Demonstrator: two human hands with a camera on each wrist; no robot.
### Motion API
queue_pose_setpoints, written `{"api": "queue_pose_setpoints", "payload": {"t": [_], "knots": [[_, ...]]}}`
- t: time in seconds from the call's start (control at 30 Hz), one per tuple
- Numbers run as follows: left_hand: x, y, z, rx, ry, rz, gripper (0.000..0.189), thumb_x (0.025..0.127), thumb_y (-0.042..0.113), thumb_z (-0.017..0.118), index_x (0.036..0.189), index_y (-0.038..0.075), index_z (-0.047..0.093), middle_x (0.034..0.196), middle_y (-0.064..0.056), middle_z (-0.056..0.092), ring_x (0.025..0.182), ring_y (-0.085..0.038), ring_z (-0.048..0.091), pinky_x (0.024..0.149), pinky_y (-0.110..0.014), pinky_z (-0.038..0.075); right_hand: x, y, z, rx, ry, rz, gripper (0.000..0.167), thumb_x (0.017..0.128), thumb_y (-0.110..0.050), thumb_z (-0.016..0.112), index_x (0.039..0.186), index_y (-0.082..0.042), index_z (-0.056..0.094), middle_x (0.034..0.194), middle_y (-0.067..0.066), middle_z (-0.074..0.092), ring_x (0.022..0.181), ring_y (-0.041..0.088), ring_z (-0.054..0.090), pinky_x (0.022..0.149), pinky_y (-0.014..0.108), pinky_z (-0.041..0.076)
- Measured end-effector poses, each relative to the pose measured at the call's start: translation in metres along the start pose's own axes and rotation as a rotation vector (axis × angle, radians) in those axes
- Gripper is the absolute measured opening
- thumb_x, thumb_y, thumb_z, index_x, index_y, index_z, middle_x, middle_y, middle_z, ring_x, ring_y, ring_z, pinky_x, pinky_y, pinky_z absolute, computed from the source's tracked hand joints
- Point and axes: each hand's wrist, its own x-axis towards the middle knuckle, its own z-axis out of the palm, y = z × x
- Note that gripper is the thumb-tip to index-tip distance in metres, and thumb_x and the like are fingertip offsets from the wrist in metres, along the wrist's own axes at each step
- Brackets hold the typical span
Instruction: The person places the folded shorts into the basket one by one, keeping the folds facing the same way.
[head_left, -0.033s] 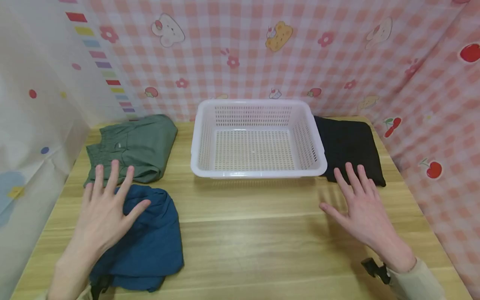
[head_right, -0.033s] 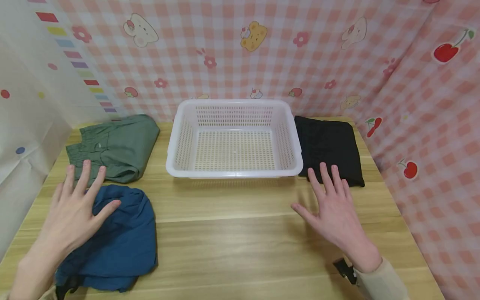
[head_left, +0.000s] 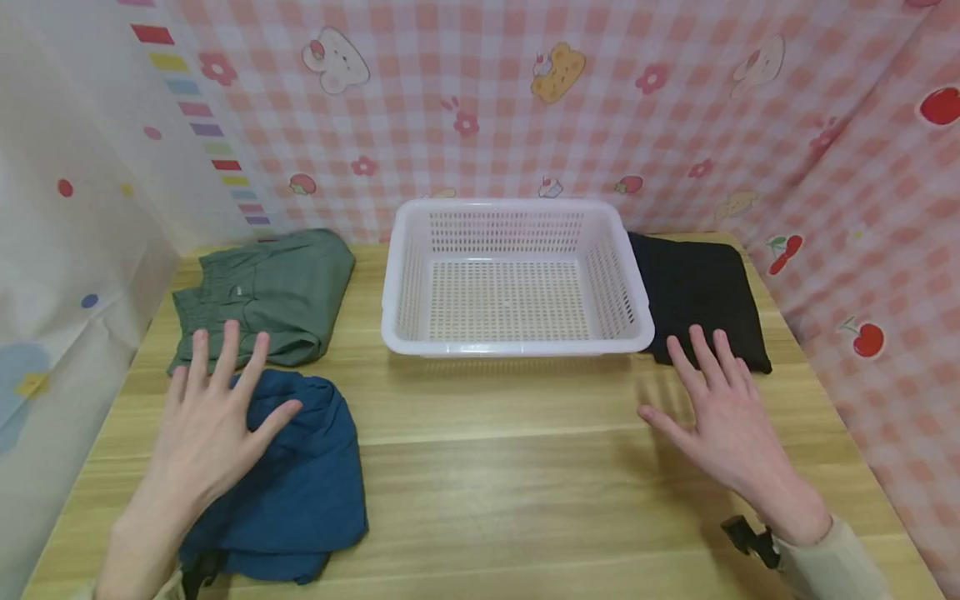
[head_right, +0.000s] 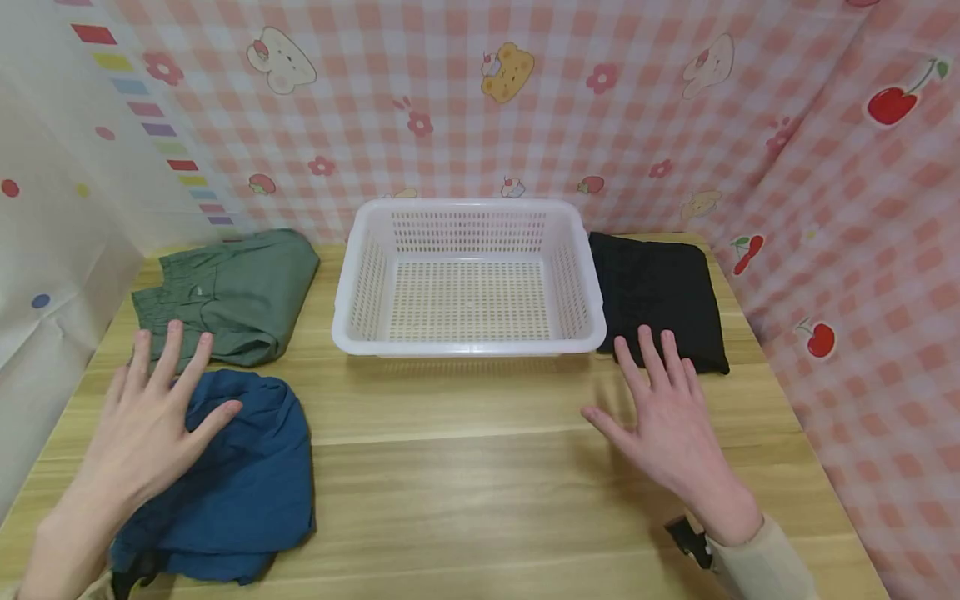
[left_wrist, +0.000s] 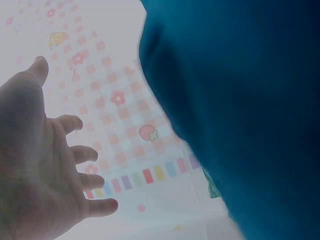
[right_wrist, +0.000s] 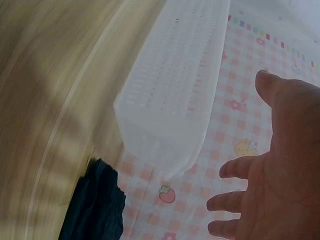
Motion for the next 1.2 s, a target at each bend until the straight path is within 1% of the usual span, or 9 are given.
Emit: {"api": "queue_pose_setpoints", "payload": {"t": [0.1, 0.2, 0.3, 0.4, 0.53, 0.67, 0.8, 0.97, 1.2], "knots": [[0.001, -0.001, 0.001, -0.05, -0.026, -0.006, 0.091, 0.103, 0.061, 0.055, 0.171, 0.018, 0.011, 0.179, -0.02, -0.001, 0.163, -0.054, 0.0, 0.118, -0.081, 0.022, 0.001, -0.005, -0.001, 0.01, 0.009, -0.008, 0.095, 0.095, -0.057, 0.07, 0.167, -0.01, 0.029, 0.175, 0.024, 0.021, 0.165, 0.045, 0.01, 0.127, 0.072, 0.02], [0.001, -0.004, 0.002, -0.137, -0.05, -0.013, 0.088, 0.106, 0.058, 0.053, 0.171, 0.019, 0.007, 0.179, -0.017, -0.004, 0.164, -0.051, -0.006, 0.12, -0.082, 0.017, 0.005, -0.016, -0.001, 0.038, 0.045, -0.04, 0.092, 0.096, -0.057, 0.069, 0.166, -0.01, 0.031, 0.174, 0.024, 0.024, 0.164, 0.046, 0.015, 0.128, 0.068, 0.023], [-0.001, -0.006, 0.003, -0.202, -0.047, -0.008, 0.085, 0.107, 0.054, 0.053, 0.171, 0.018, 0.008, 0.179, -0.017, -0.003, 0.164, -0.05, -0.005, 0.122, -0.08, 0.015, 0.009, -0.031, 0.002, 0.078, 0.089, -0.08, 0.089, 0.098, -0.06, 0.064, 0.165, -0.01, 0.034, 0.173, 0.024, 0.029, 0.163, 0.046, 0.019, 0.131, 0.063, 0.024], [-0.002, -0.007, 0.004, -0.265, -0.044, -0.006, 0.082, 0.109, 0.049, 0.052, 0.171, 0.018, 0.008, 0.179, -0.017, -0.001, 0.164, -0.05, -0.003, 0.123, -0.079, 0.014, 0.013, -0.046, 0.005, 0.12, 0.111, -0.108, 0.087, 0.101, -0.064, 0.057, 0.164, -0.009, 0.035, 0.173, 0.023, 0.029, 0.162, 0.047, 0.022, 0.133, 0.058, 0.022], [-0.003, -0.007, 0.003, -0.362, -0.037, -0.01, 0.078, 0.11, 0.043, 0.052, 0.171, 0.018, 0.01, 0.179, -0.019, 0.002, 0.164, -0.049, -0.002, 0.124, -0.079, 0.011, 0.019, -0.066, 0.012, 0.155, 0.132, -0.147, 0.088, 0.103, -0.072, 0.042, 0.163, -0.007, 0.037, 0.172, 0.024, 0.031, 0.16, 0.05, 0.025, 0.131, 0.059, 0.026], [-0.004, -0.009, 0.002, -0.436, -0.022, -0.01, 0.075, 0.111, 0.038, 0.052, 0.17, 0.017, 0.012, 0.178, -0.021, 0.005, 0.164, -0.051, 0.0, 0.125, -0.079, 0.009, 0.026, -0.086, 0.016, 0.178, 0.132, -0.189, 0.093, 0.102, -0.077, 0.03, 0.164, -0.008, 0.036, 0.173, 0.021, 0.03, 0.161, 0.047, 0.025, 0.127, 0.064, 0.029], [-0.006, -0.014, 0.001, -0.478, -0.012, -0.028, 0.074, 0.111, 0.036, 0.053, 0.17, 0.016, 0.014, 0.178, -0.021, 0.007, 0.164, -0.051, 0.002, 0.126, -0.078, 0.008, 0.032, -0.106, 0.022, 0.193, 0.092, -0.24, 0.095, 0.102, -0.078, 0.026, 0.164, -0.008, 0.036, 0.174, 0.019, 0.028, 0.162, 0.045, 0.024, 0.127, 0.065, 0.03], [-0.01, -0.022, 0.003, -0.486, -0.004, -0.05, 0.073, 0.111, 0.035, 0.054, 0.17, 0.015, 0.016, 0.177, -0.022, 0.01, 0.163, -0.053, 0.006, 0.126, -0.078, 0.009, 0.035, -0.13, 0.03, 0.231, 0.057, -0.299, 0.094, 0.102, -0.077, 0.023, 0.164, -0.007, 0.035, 0.175, 0.018, 0.027, 0.162, 0.044, 0.024, 0.129, 0.062, 0.029], [-0.018, -0.035, 0.006, -0.478, -0.005, -0.083, 0.073, 0.11, 0.034, 0.055, 0.169, 0.01, 0.019, 0.175, -0.028, 0.014, 0.161, -0.056, 0.009, 0.125, -0.078, 0.01, 0.041, -0.165, 0.043, 0.274, 0.021, -0.393, 0.089, 0.104, -0.073, 0.027, 0.164, -0.006, 0.035, 0.175, 0.019, 0.026, 0.163, 0.042, 0.025, 0.129, 0.06, 0.032]]}}
